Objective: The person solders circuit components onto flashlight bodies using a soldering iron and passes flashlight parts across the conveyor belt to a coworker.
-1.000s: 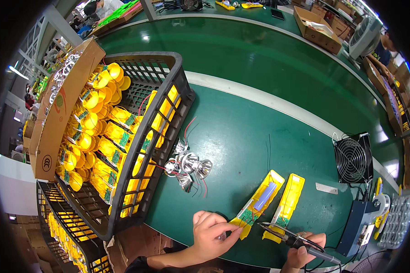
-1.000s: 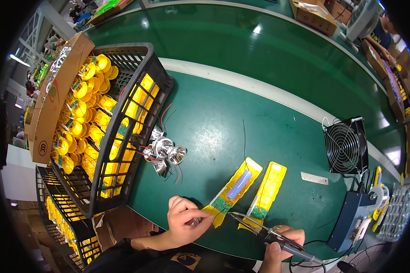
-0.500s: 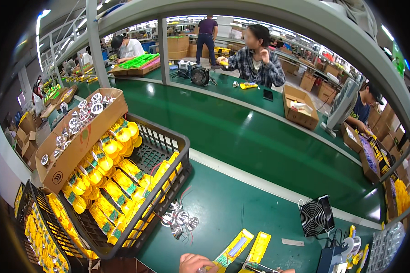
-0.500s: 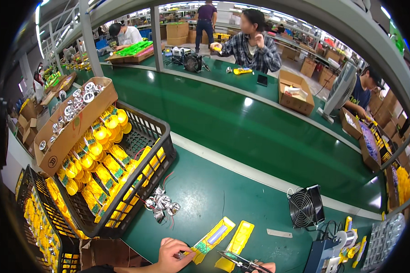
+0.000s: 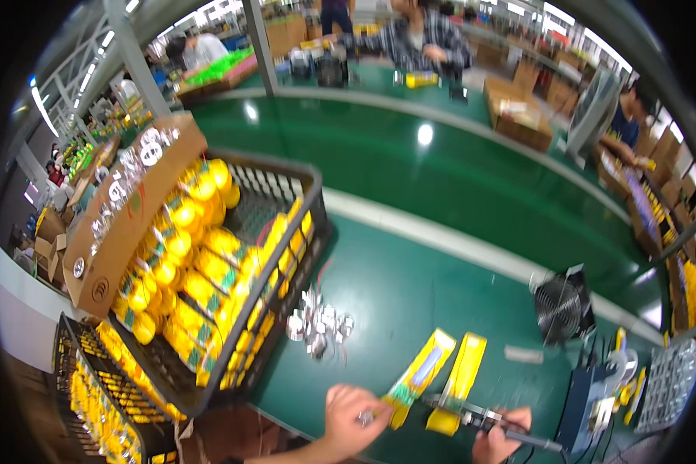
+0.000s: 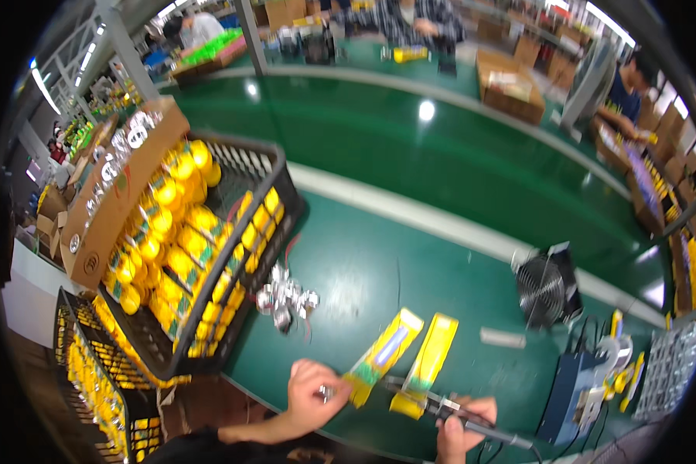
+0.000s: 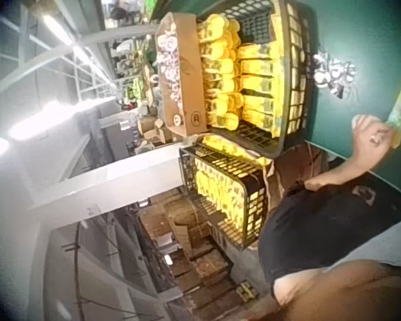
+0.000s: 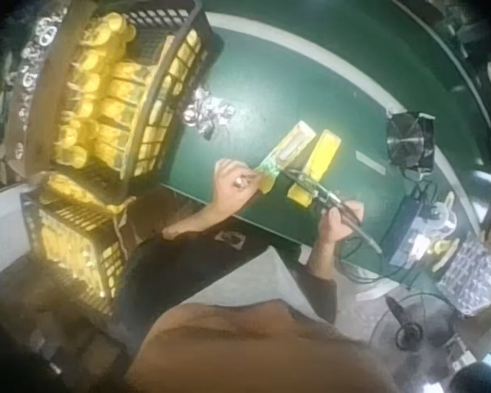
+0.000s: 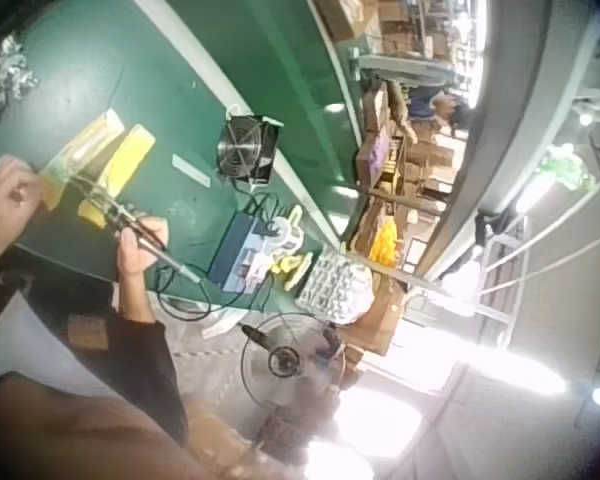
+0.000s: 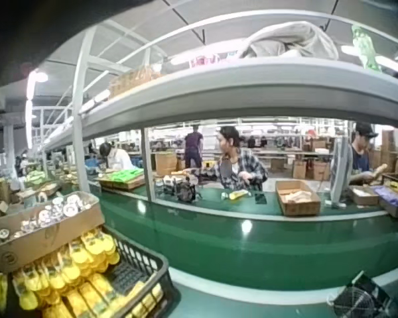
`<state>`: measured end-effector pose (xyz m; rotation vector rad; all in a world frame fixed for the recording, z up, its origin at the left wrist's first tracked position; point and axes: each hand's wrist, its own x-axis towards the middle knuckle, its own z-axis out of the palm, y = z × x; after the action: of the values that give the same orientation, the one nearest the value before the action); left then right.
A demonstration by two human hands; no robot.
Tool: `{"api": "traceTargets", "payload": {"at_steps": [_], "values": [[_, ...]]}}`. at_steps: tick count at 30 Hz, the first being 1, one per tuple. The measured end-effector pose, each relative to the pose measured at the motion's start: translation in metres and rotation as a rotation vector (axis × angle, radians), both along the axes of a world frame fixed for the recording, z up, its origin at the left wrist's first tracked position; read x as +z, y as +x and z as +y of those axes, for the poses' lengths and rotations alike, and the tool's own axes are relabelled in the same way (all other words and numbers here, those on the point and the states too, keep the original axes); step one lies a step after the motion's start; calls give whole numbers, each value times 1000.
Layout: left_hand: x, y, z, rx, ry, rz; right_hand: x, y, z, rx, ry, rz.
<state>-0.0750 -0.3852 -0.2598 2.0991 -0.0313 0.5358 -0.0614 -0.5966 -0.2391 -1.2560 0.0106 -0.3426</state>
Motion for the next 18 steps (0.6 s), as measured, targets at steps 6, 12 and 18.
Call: {"api": "traceTargets", "payload": {"at_steps": [6, 12, 18], "values": [[-7, 4, -1, -1, 4, 25, -14, 6, 15, -69, -135, -1], [-8, -1, 0, -18, 10, 47, -20, -5, 17, 5, -147, 86], [-7, -4, 0, -15, 16, 76, -23, -10, 13, 27, -178, 119]]}}
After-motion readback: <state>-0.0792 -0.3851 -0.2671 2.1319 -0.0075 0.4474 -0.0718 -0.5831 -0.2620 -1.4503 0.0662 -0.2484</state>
